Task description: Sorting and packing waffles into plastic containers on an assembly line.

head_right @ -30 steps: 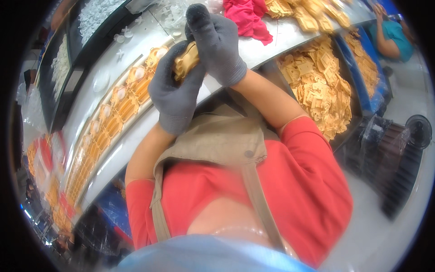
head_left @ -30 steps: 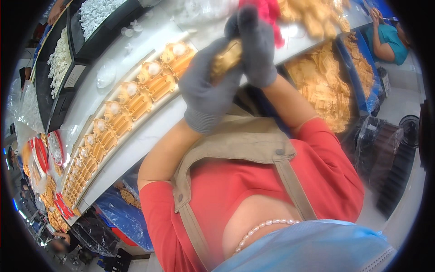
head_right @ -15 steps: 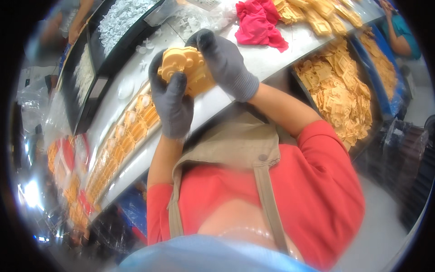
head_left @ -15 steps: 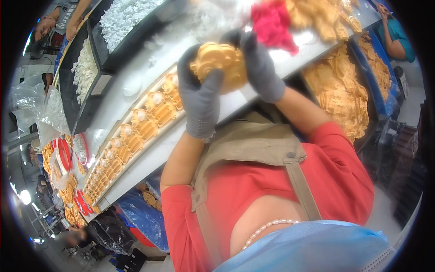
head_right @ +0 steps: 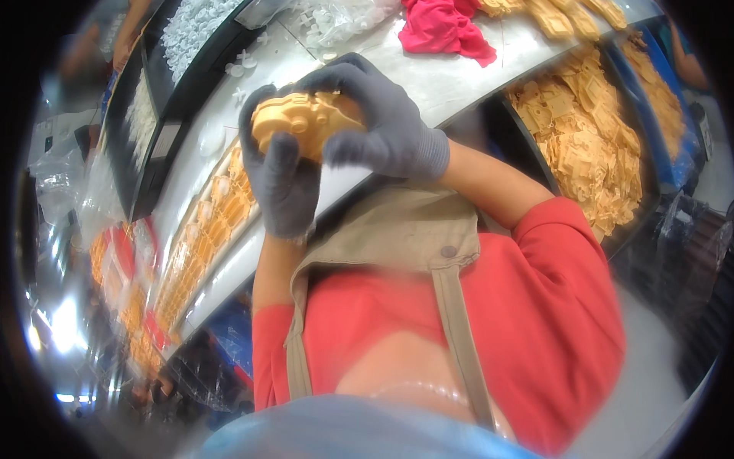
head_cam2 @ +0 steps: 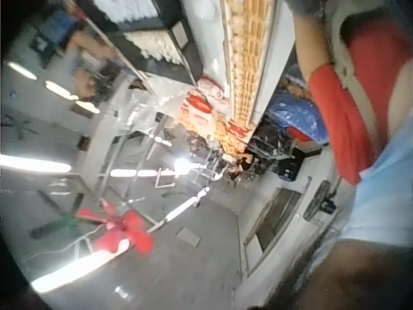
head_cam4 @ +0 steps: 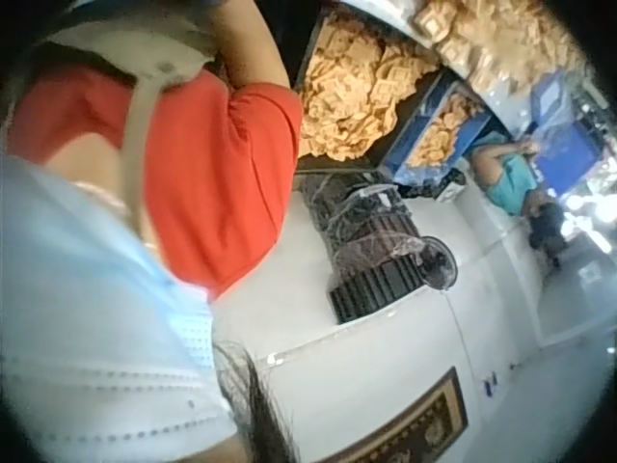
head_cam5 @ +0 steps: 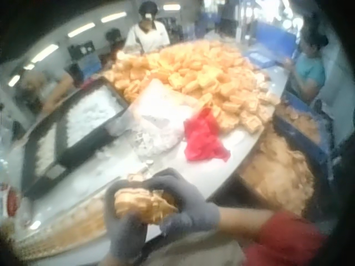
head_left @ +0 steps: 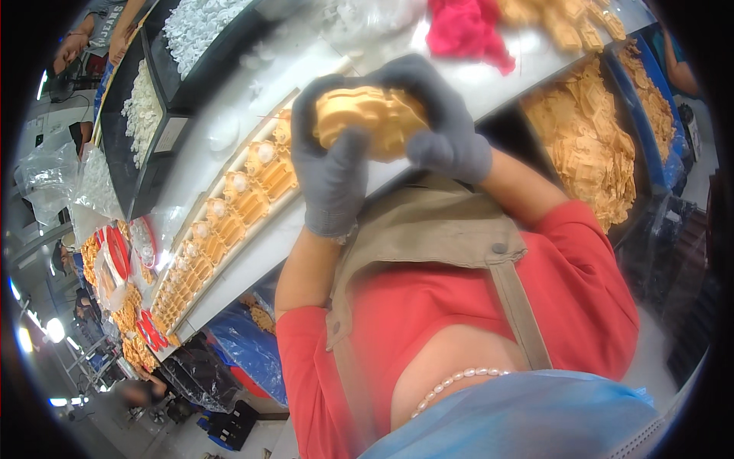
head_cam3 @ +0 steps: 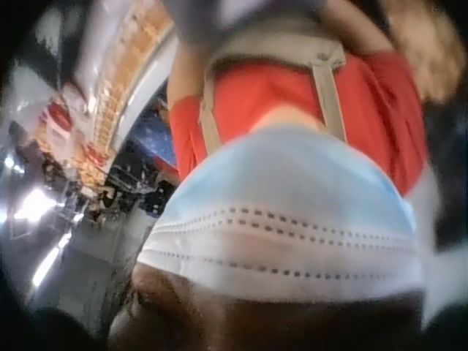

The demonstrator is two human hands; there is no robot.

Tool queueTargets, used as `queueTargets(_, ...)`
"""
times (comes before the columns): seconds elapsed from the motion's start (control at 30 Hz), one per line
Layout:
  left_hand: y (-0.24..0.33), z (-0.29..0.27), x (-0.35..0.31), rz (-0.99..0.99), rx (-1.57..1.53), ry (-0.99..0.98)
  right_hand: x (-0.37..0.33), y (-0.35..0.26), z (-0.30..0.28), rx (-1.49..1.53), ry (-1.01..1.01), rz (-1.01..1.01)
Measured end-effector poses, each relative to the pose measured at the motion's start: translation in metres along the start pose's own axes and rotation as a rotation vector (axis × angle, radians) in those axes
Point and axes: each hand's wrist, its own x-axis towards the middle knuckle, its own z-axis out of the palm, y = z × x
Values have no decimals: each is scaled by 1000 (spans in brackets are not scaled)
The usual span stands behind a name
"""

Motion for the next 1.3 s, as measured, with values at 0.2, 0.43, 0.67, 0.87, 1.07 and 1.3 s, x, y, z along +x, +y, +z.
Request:
queueTargets(0.2,-3,8,-3,31,59,17,-13,3,0,-20,43,37)
queueTargets(0.43,-5,18,-7,81,106,-52,-9,2,-4,-160,106,-86)
queueTargets(0.67,-4,20,-5,-7,-87,81,-7,0,-5,-258,56,-114)
queueTargets(0.87,-2,11,0,2,-179,63,-4,-15,-7,-43,-103,118)
queueTargets(1.07,-5,13,-1,3,-96,125,-7,-6,-4,64,-127,88)
queueTargets(1.3,-3,15,-4,-28,-132,117,-9,-5,-4,-131,-93,-56)
